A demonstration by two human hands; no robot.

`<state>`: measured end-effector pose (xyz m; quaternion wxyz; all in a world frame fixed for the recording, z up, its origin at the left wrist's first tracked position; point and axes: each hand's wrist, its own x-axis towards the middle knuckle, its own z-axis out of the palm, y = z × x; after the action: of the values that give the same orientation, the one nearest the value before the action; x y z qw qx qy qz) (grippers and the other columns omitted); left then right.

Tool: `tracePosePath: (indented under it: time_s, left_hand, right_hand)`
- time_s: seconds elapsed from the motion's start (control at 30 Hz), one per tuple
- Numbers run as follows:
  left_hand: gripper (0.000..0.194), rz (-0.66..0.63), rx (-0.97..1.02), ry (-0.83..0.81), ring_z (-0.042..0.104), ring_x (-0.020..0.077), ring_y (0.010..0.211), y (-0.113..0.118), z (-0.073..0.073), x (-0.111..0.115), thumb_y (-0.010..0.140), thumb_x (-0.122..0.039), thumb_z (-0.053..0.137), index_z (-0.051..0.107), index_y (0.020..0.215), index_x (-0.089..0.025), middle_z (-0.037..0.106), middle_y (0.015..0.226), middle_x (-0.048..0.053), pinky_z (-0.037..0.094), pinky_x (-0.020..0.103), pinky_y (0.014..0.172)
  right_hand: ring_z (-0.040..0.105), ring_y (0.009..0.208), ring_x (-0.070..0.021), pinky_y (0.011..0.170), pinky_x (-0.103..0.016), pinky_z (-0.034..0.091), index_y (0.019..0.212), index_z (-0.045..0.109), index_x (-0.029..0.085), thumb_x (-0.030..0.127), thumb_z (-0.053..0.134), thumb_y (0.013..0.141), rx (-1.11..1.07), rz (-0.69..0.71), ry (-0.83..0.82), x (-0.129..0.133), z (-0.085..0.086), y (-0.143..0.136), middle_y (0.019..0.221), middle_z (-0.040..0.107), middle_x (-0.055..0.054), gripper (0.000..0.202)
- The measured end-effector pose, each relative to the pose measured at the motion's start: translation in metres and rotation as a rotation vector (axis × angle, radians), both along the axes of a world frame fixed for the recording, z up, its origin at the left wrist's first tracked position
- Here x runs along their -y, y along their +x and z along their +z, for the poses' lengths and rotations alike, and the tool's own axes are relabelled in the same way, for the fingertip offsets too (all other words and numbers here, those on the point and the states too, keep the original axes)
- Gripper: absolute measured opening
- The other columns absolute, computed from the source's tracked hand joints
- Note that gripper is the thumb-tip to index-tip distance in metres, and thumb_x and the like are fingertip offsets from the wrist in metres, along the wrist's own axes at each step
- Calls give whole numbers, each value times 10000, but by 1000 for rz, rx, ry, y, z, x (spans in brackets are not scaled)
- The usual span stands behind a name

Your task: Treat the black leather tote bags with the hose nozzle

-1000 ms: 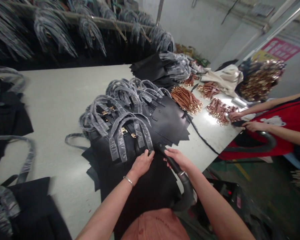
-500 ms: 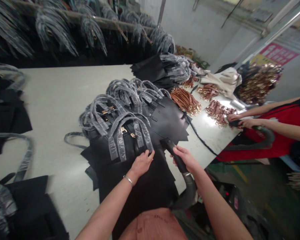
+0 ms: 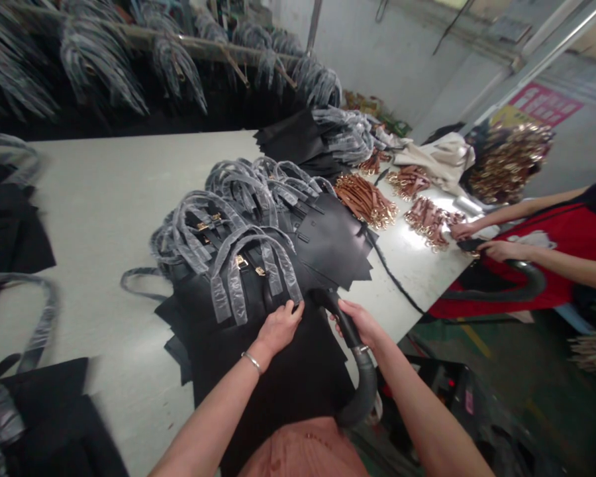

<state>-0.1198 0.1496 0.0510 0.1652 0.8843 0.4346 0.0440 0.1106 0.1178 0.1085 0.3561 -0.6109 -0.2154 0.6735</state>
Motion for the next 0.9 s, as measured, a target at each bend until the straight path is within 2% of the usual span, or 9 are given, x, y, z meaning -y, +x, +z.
tracePosePath:
  time_s: [0.1,0.3,0.4,0.5,0.57,0.63,0.77,0.83,0.9]
  left_hand:
    - [430,-6,13,22,549,188,849,0,-2,0,960,-247,345,371,1388,-242,486,1056,102,510,289,722]
    - [426,1,34,11,549,181,870,-1,-4,0,962,-263,348,374,1387,-258,481,1086,99,504,292,766]
    - [433,6,38,3,544,178,886,-2,-4,0,960,-261,352,372,1392,-251,484,1090,99,502,294,789]
    - [429,1,44,10,545,181,882,-2,-5,1,959,-251,345,381,1386,-248,490,1092,102,506,296,771]
    - [433,-11,41,25,547,188,884,-2,-5,1,956,-237,344,379,1387,-247,494,1092,102,508,299,760]
    - [441,-22,35,37,550,194,894,-2,-4,0,955,-232,344,366,1395,-246,496,1092,102,506,300,759]
    - [447,-29,19,33,557,203,906,-1,0,-2,961,-253,337,350,1408,-237,508,1098,106,505,302,754]
    - [462,-17,20,29,560,213,923,-1,2,3,962,-238,328,326,1424,-227,523,1112,117,507,318,764]
    - [490,5,41,43,550,235,1006,-3,1,16,952,-201,337,295,1441,-207,508,1217,147,496,360,833]
  right_hand:
    - [579,449,-136,393,-241,467,865,552,180,445,578,854,5,-15,4,-3,-2,-3,694,651,-36,267]
    - [558,439,-124,390,-222,462,924,513,197,416,558,868,93,-125,88,-28,-3,-7,662,622,-5,230]
    - [573,459,-119,405,-216,469,939,527,199,430,573,859,124,-117,99,-13,9,-2,705,639,-12,249]
    - [578,443,-127,383,-222,460,900,563,185,432,625,820,116,-30,43,14,19,-2,697,651,-28,267]
    - [567,416,-129,357,-224,444,877,578,173,439,640,803,114,17,7,23,18,-6,671,649,-35,283]
    - [560,409,-127,351,-224,441,873,585,166,447,637,800,123,32,5,18,13,-13,665,647,-38,295]
    - [546,434,-100,387,-198,445,1026,575,191,442,614,817,197,-25,104,-6,5,-26,670,618,10,329]
    - [545,446,-93,406,-191,451,1156,546,215,441,618,817,230,-29,147,-8,11,-32,684,610,28,413]
    - [555,457,-97,413,-197,460,1239,524,222,444,633,808,242,19,153,1,21,-37,707,622,24,496]
